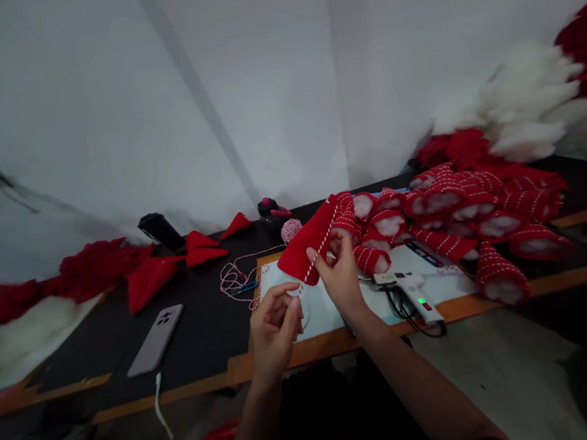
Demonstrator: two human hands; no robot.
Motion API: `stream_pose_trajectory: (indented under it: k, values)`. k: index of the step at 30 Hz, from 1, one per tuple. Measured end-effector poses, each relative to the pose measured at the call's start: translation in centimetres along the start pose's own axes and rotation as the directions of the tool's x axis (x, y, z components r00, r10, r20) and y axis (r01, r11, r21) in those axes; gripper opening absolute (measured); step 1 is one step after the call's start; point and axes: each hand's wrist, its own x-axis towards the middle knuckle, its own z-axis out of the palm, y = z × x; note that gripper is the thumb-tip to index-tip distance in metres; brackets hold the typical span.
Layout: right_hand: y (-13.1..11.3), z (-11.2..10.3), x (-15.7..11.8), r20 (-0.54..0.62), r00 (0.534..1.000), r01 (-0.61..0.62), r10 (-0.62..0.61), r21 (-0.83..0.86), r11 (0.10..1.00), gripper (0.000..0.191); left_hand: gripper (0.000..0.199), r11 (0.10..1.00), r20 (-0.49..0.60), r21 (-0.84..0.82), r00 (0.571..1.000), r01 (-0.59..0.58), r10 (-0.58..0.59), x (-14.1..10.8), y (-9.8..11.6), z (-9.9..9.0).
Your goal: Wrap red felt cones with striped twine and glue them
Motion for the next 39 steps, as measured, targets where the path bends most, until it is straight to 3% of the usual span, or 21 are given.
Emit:
stream_pose_trajectory:
  k: [5, 10, 12, 14, 16, 19, 22, 25, 28, 30, 35, 39]
  values:
    - [-1.9, -1.0, 0.0, 0.060, 0.993, 0.108, -0.103, -0.082, 0.991, 0.040, 0.020, 0.972, -0.068, 0.165, 0.981, -0.167, 0.181, -0.8, 3.3, -1.0]
    - [-2.7, -3.1, -1.3, 0.075, 0.977, 0.211, -0.198, -0.266, 0.941, 0.042, 0.024, 0.947, -0.296, 0.088, 0.899, -0.310, 0.322, -0.9, 5.2, -3.0]
    - [-3.1, -3.7, -1.8, 0.064, 0.970, 0.241, -0.233, -0.338, 0.910, 0.040, 0.028, 0.953, -0.306, 0.032, 0.905, -0.301, 0.296, -0.5, 5.2, -3.4]
    - [-3.5, -3.9, -2.2, 0.079, 0.963, 0.266, -0.256, -0.395, 0.879, 0.039, 0.032, 0.981, -0.203, -0.027, 0.962, -0.192, 0.182, 0.3, 4.8, -3.3]
    - [-3.7, -4.0, -2.4, 0.111, 0.952, 0.305, -0.286, -0.437, 0.846, 0.040, 0.038, 0.998, -0.027, -0.052, 0.999, -0.035, 0.034, 1.3, 4.4, -2.7]
    - [-3.4, -3.8, -2.6, 0.150, 0.926, 0.374, -0.345, -0.480, 0.794, 0.041, 0.046, 0.996, 0.171, 0.022, 0.981, 0.083, -0.086, 2.9, 4.1, -1.4]
    - [-2.8, -3.9, -2.6, 0.165, 0.920, 0.388, -0.355, -0.493, 0.779, 0.041, 0.040, 0.993, 0.226, 0.102, 0.972, 0.050, -0.072, 4.2, 4.0, -0.4]
    - [-2.2, -4.3, -2.3, 0.156, 0.949, 0.314, -0.273, -0.428, 0.848, 0.040, 0.027, 0.996, 0.164, 0.081, 0.986, -0.039, 0.026, 5.0, 3.6, 0.2]
    - [-2.1, -4.7, -2.0, 0.203, 0.974, 0.154, -0.100, -0.276, 0.949, 0.038, 0.030, 0.993, 0.067, 0.037, 0.992, -0.114, 0.112, 5.5, 2.7, 0.6]
    - [-2.1, -4.9, -1.7, 0.262, 0.965, 0.024, 0.023, -0.177, 0.984, 0.039, 0.032, 0.992, 0.047, 0.008, 0.991, -0.127, 0.126, 5.9, 1.8, 0.8]
    - [-1.6, -4.7, -1.5, 0.362, 0.906, -0.267, 0.221, 0.081, 0.960, 0.043, 0.031, 0.991, 0.028, -0.069, 0.992, -0.118, 0.120, 6.4, -0.3, 1.2]
    - [-0.2, -4.4, -1.5, 0.367, 0.892, -0.352, 0.262, 0.203, 0.914, 0.040, 0.031, 0.988, 0.023, -0.121, 0.994, -0.101, 0.105, 6.5, -0.8, 1.2]
